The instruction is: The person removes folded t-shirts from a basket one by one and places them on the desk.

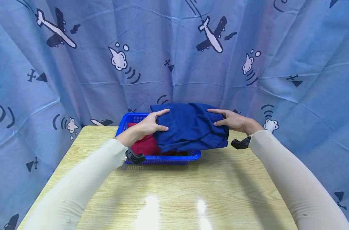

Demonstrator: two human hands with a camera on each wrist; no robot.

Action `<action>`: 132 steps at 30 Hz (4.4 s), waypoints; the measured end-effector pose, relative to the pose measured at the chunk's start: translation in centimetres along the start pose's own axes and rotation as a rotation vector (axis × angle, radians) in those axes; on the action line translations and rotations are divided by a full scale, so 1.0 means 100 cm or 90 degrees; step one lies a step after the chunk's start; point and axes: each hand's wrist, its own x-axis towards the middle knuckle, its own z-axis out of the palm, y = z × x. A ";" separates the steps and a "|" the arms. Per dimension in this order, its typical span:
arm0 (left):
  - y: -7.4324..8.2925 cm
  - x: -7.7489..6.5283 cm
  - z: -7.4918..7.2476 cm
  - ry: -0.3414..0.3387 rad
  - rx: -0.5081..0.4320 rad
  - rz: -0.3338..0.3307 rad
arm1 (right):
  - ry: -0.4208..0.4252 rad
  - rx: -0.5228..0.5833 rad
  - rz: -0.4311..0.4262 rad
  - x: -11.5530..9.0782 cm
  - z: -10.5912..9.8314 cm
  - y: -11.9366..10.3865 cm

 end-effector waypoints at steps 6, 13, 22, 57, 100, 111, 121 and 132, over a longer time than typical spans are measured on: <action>0.005 0.013 0.020 0.003 0.013 0.011 | 0.020 -0.028 0.019 -0.005 -0.015 0.013; 0.014 0.032 0.043 -0.004 0.003 0.029 | 0.019 0.011 0.039 -0.018 -0.034 0.032; 0.022 0.049 0.069 -0.012 0.010 0.037 | 0.024 0.014 0.056 -0.028 -0.052 0.053; 0.027 0.106 0.158 0.025 0.398 -0.012 | 0.144 -0.123 0.159 -0.050 -0.071 0.109; 0.003 0.095 0.144 -0.009 0.554 0.025 | 0.214 -0.205 0.164 -0.026 -0.030 0.111; 0.001 0.065 0.120 -0.028 0.474 0.088 | 0.229 -0.195 0.029 -0.011 0.010 0.067; -0.017 0.038 0.082 -0.012 0.409 0.137 | 0.201 -0.199 -0.047 -0.001 0.042 0.036; -0.035 0.020 0.059 0.036 0.371 0.164 | 0.180 -0.175 -0.090 -0.002 0.068 0.019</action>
